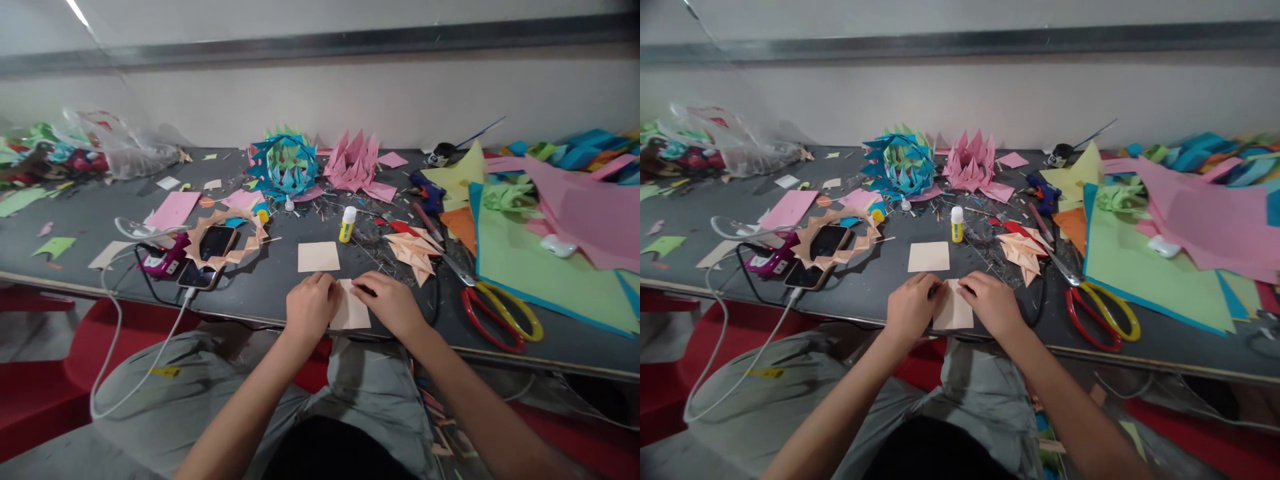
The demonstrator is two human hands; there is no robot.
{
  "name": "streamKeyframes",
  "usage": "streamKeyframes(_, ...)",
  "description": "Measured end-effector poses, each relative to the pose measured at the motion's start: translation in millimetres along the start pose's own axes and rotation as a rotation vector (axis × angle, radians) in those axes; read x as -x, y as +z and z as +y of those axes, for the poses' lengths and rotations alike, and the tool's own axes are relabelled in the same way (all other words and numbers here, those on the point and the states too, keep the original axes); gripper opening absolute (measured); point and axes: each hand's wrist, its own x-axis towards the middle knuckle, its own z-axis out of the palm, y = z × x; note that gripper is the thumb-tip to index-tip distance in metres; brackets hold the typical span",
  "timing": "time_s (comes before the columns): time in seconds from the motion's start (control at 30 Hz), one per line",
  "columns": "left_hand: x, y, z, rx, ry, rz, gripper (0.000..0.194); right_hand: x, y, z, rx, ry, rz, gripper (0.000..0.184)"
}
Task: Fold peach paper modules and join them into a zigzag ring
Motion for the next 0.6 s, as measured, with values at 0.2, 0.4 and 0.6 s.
streamKeyframes(0.2,9,12.3,-15,0.043,0.313,0.115,0.014,3,1,6,-0.050,-0.201,0.014,0.016)
streamKeyframes(0.4,18,13.2,-19,0.055,0.477,0.134,0.018,6,1,12,-0.118,-0.340,0.030,0.022)
streamKeyframes(0.6,26,16.4,-18,0.068,0.502,0.158,0.018,10,-3,9,-0.109,-0.125,0.056,0.015)
